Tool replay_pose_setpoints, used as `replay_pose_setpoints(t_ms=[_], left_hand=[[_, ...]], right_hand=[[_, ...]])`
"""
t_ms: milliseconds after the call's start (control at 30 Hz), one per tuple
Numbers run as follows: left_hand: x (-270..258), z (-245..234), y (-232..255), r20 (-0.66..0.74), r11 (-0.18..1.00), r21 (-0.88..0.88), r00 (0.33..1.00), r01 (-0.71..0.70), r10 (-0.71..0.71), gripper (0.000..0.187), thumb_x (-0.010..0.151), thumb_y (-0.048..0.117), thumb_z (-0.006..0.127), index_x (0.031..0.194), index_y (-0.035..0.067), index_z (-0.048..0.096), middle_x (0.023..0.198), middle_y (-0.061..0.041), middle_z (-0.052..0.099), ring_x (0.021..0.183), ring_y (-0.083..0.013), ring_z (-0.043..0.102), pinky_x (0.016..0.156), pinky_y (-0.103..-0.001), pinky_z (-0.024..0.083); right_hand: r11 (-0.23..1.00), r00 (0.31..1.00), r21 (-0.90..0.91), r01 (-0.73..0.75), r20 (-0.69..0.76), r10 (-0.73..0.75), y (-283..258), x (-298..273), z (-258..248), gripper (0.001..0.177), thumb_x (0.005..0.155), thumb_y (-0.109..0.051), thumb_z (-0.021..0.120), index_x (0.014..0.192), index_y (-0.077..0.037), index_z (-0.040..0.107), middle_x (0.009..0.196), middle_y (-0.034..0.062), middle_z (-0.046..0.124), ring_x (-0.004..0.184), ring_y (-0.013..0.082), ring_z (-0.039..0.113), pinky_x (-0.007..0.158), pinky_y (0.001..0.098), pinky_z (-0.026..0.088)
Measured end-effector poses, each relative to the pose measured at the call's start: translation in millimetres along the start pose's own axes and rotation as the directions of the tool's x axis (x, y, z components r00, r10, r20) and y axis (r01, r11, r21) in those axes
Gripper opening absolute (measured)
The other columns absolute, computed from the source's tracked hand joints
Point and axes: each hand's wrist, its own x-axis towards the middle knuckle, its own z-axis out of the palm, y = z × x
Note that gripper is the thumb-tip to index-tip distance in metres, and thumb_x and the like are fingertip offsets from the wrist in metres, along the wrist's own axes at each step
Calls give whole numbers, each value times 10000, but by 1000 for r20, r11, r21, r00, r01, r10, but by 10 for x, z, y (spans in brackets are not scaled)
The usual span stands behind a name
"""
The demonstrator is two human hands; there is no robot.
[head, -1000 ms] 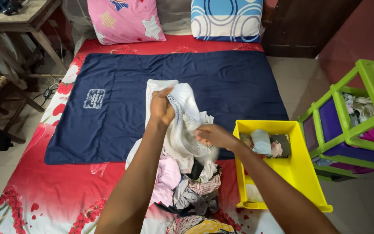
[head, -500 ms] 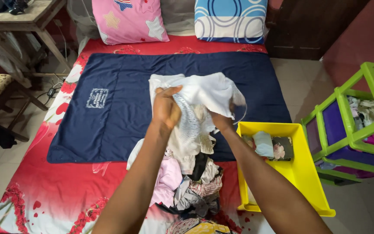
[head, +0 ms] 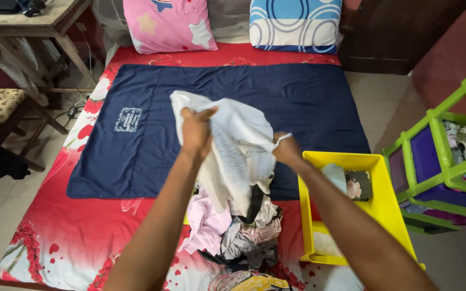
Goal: The person removes a yellow drawer from a plastic storage unit and places it on a bed. They then pick up various items of clothing from a pile, folding each piece by hand before placing it into the drawer.
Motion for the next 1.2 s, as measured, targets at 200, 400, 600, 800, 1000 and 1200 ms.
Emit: replay_pose_setpoints(t_ms=[200, 400, 600, 800, 1000, 1200], left_hand=[[775, -1366, -388, -11, 820, 563, 992, 108, -123, 406, 940, 12, 762, 1158, -25, 421, 837, -107, 536, 660, -210, 519, 567, -391, 420], [323, -1128, 290, -185, 754, 521, 915, 400, -358, 378, 1018, 262, 471, 1295, 38, 598, 1124, -95, 737, 868, -257, 762, 699, -367, 629], [418, -1148, -404, 115, 547, 835, 953, 61, -282, 334, 946, 188, 585, 1223, 86, 739, 1186, -108, 783, 946, -209, 765, 774, -313, 569], [46, -537, -1177, 558, 375, 806, 799, -459, -222, 613, 754, 267, 847, 1289, 65, 626, 1266, -136, 650, 1150, -291, 612, 1000, -392, 451], [220, -1105, -1385, 157, -132, 979, 987, -153, 18, 272, 810, 277, 740, 1049, 146, 743, 1112, -161, 717, 1020, -375, 696, 852, -490, 549], [708, -1316, -767, 272, 206, 949, 948, -237, -164, 290, 849, 273, 721, 1042, 60, 760, 972, -181, 748, 917, -366, 721, 800, -454, 535]], right_hand=[[921, 922, -289, 260, 357, -148, -358, -24, -998, 373, 671, -61, 718, 1040, -80, 763, 986, 151, 750, 915, 327, 728, 809, 424, 578], [982, 988, -118, 150, 58, -144, -418, -144, -1313, 200, 804, -137, 652, 940, -66, 780, 910, 166, 756, 841, 341, 740, 781, 428, 569], [935, 934, 32, 354, 45, -356, -917, -208, -1198, 208, 811, -94, 646, 988, -39, 740, 906, 193, 729, 849, 344, 733, 732, 430, 557], [807, 809, 104, 581, 39, -587, -1451, -244, -1353, 141, 837, -22, 611, 937, -22, 710, 933, 175, 724, 871, 338, 713, 754, 402, 541], [837, 869, 246, 489, -58, -491, -1177, -339, -1823, 264, 851, 30, 533, 1070, -37, 663, 972, 99, 729, 892, 197, 719, 798, 345, 543], [844, 850, 102, 526, -69, -522, -535, -401, -1707, 422, 821, 55, 589, 1194, -91, 721, 989, 118, 646, 782, 136, 600, 730, 304, 521]])
